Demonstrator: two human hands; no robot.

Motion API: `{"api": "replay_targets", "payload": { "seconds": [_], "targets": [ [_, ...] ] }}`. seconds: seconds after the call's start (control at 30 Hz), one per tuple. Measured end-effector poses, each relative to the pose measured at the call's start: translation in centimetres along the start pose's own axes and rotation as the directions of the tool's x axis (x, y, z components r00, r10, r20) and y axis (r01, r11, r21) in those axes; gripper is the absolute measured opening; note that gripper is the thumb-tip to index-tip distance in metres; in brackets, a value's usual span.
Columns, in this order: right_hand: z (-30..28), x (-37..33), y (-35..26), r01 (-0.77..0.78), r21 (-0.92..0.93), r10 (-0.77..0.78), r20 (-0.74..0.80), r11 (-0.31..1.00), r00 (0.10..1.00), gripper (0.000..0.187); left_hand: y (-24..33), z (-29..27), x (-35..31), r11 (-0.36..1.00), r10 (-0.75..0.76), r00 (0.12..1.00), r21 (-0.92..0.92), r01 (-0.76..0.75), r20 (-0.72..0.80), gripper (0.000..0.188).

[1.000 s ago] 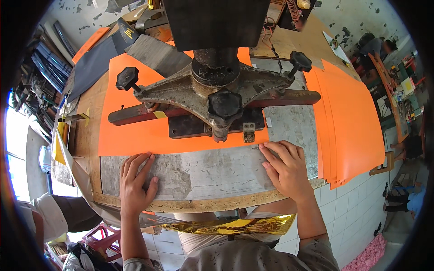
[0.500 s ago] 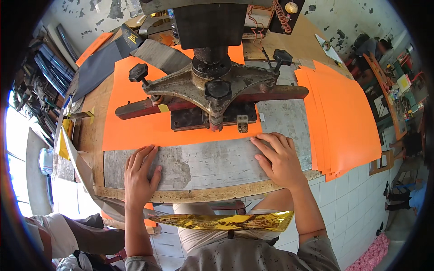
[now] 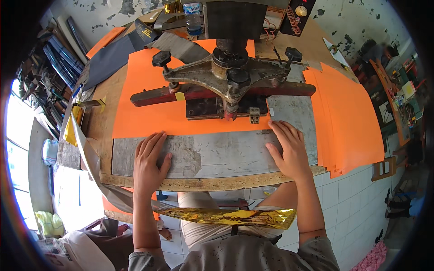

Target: The person positions an orange sheet on a hot-stamping press and operates the machine to apply a print. They handle a piece of gold foil, realigning it on their lap between printing cycles, and continue the process for multiple sheets.

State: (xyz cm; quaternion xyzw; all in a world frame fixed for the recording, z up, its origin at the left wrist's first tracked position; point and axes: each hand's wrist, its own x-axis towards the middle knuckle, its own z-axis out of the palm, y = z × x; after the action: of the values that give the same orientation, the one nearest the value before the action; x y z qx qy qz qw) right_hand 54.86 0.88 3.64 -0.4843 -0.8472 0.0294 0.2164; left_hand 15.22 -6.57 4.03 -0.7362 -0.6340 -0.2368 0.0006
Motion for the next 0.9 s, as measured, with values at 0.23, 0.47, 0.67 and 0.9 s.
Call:
{"api": "replay_targets", "payload": {
  "seconds": [0.23,0.47,0.67,0.9],
  "targets": [
    [-0.3,0.1,-0.3,-0.003,-0.004,0.003,0.003,1.000,1.000,0.050,0.1,-0.1,0.0,1.000,-0.005,1.000,-0.003,0.005,-0.015,0.050],
    [-0.4,-0.2,-0.3,0.019,-0.004,-0.019,-0.016,1.000,1.000,0.045,0.1,-0.1,-0.3,1.000,0.022,0.999,0.003,-0.022,-0.047,0.044],
    [0.2,-0.9,-0.1,-0.010,0.069,0.020,-0.157,0.998,0.987,0.036,0.2,0.2,-0.7,0.999,0.043,0.987,-0.018,-0.046,-0.153,0.030],
    [0.2,-1.9,0.3,0.157,0.227,-0.077,-0.324,0.961,0.943,0.017,0.2,0.6,-2.9,0.993,0.104,0.880,-0.004,-0.120,-0.464,0.011]
  ]
}}
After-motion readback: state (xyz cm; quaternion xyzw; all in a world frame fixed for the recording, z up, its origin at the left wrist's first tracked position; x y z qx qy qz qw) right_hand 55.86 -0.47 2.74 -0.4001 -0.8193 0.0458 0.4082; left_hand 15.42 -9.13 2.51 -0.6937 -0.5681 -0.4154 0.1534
